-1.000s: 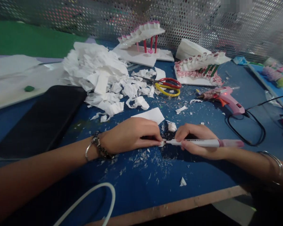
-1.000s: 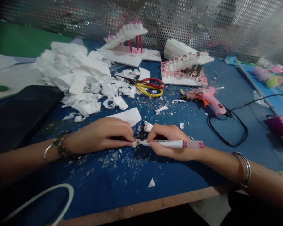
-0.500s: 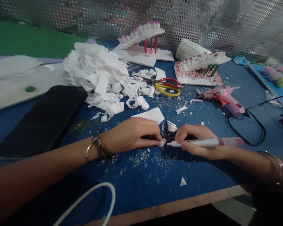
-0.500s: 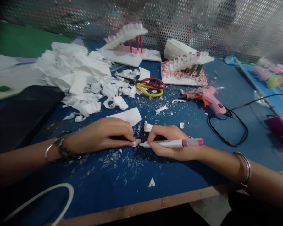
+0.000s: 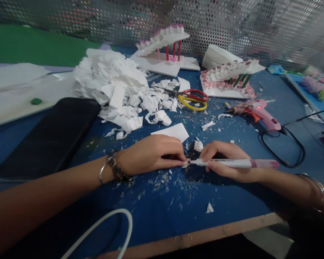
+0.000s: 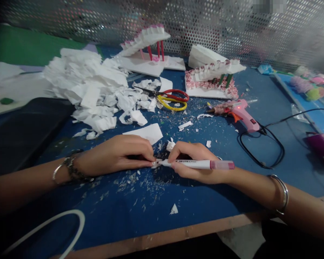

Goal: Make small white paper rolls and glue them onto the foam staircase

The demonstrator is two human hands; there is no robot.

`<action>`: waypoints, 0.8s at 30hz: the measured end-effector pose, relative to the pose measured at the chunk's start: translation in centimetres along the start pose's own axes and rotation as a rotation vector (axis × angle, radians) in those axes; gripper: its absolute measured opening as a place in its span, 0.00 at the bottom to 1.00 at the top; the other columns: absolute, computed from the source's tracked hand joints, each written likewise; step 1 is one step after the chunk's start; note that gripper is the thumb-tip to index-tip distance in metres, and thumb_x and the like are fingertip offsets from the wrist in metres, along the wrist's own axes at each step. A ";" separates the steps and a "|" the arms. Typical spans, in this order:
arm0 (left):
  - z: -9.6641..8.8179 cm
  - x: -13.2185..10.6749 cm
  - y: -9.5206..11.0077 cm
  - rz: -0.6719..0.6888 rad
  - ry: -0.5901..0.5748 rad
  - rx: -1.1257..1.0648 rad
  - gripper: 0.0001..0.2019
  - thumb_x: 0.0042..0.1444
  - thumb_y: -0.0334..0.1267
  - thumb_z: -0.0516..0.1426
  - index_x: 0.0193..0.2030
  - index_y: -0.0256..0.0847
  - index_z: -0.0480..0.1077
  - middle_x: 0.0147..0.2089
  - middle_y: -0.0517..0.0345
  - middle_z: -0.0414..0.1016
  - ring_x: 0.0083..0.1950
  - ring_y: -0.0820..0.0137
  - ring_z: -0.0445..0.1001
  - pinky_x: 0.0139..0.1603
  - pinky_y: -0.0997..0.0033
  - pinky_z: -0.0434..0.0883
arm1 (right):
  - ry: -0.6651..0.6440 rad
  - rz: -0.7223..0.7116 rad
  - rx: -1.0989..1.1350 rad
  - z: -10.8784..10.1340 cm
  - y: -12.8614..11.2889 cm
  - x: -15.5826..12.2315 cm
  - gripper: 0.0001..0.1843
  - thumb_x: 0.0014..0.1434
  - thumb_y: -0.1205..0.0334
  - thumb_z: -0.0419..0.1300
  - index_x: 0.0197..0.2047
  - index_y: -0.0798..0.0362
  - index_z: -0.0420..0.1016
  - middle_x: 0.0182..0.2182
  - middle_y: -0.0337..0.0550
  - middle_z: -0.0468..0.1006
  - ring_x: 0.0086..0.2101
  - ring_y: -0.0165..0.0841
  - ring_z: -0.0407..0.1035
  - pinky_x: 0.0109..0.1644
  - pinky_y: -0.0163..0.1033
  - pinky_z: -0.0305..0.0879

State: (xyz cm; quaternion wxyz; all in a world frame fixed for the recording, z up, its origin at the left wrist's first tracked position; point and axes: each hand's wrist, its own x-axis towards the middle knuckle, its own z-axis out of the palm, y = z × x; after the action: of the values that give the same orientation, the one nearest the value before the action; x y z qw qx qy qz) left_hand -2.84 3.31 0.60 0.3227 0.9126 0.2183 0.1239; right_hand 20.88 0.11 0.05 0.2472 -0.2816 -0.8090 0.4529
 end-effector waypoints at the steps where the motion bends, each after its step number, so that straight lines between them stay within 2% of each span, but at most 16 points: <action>1: 0.0 0.0 0.0 0.004 0.000 -0.003 0.09 0.57 0.38 0.53 0.33 0.36 0.71 0.32 0.55 0.73 0.34 0.73 0.69 0.35 0.77 0.63 | -0.008 -0.001 -0.003 0.0 0.0 0.0 0.02 0.57 0.66 0.53 0.34 0.55 0.64 0.29 0.40 0.70 0.30 0.26 0.65 0.33 0.33 0.60; 14: 0.0 0.1 0.1 0.005 -0.012 0.011 0.09 0.58 0.38 0.52 0.33 0.37 0.71 0.33 0.55 0.73 0.34 0.72 0.69 0.36 0.77 0.64 | -0.005 0.018 0.002 -0.1 -0.1 0.0 0.02 0.57 0.66 0.53 0.34 0.56 0.64 0.30 0.41 0.71 0.32 0.27 0.66 0.35 0.33 0.61; 24: 0.1 0.0 0.0 0.041 0.005 0.017 0.07 0.57 0.36 0.53 0.33 0.35 0.70 0.32 0.55 0.73 0.34 0.72 0.69 0.35 0.77 0.62 | -0.042 0.010 0.018 -0.2 -0.2 0.1 0.02 0.58 0.66 0.53 0.34 0.56 0.64 0.31 0.42 0.71 0.29 0.25 0.66 0.33 0.32 0.61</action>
State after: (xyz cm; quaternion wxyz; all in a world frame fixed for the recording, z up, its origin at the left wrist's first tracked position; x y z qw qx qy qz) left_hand -2.80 3.23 0.54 0.3118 0.9193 0.2012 0.1309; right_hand 20.89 0.21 0.28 0.2304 -0.2740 -0.8084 0.4673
